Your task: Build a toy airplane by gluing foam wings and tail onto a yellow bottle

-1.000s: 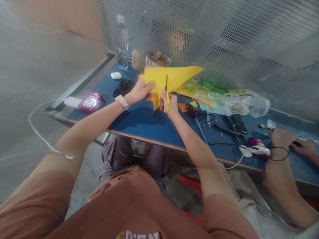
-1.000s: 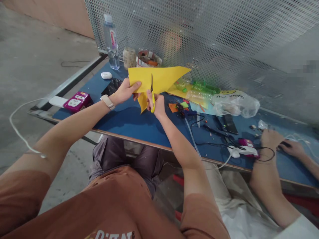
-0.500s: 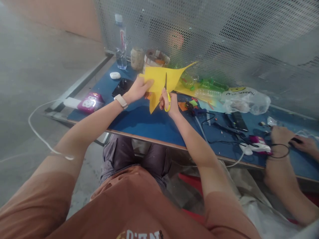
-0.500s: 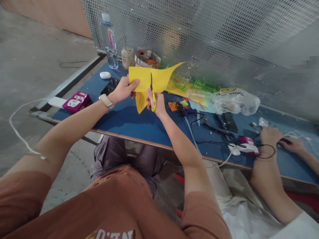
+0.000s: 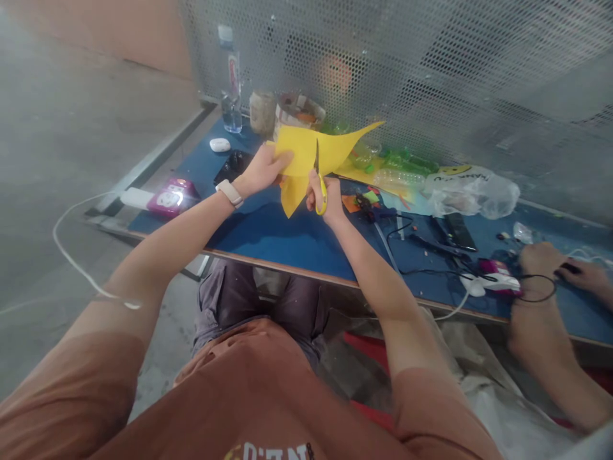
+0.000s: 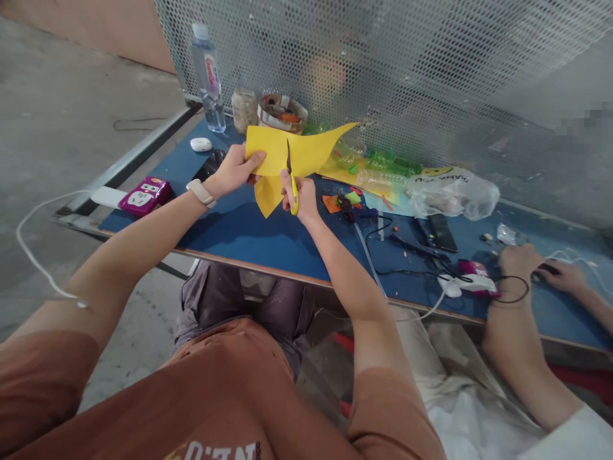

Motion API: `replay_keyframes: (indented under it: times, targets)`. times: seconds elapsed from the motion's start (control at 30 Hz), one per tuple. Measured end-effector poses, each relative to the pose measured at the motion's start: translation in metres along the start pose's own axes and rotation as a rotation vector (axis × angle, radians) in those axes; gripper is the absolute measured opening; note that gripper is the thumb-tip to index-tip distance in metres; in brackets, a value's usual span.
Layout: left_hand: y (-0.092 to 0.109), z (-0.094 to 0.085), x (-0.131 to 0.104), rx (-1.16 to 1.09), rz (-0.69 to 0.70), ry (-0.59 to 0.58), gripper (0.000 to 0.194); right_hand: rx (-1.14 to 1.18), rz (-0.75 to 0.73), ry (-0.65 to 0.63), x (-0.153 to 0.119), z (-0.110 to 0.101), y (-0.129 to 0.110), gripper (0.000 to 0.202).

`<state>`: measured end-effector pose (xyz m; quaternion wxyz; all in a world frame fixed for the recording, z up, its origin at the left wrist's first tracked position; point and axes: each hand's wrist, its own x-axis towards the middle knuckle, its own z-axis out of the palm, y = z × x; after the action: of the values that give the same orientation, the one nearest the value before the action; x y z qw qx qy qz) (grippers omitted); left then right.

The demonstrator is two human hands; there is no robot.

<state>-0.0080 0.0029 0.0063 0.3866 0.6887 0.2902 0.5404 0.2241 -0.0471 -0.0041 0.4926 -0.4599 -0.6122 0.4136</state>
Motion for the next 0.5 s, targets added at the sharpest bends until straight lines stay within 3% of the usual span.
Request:
replay_keyframes:
  times: [0.27,0.5]
  targets:
    - [-0.011,-0.005,0.002,0.089,0.001,-0.003,0.07,-0.038,0.024,0.035,-0.001,0.003,-0.006,0.094]
    - [0.004,-0.005,0.003,0.023,-0.004,0.152,0.062,-0.093,0.055,0.007,-0.001,-0.002,-0.005,0.088]
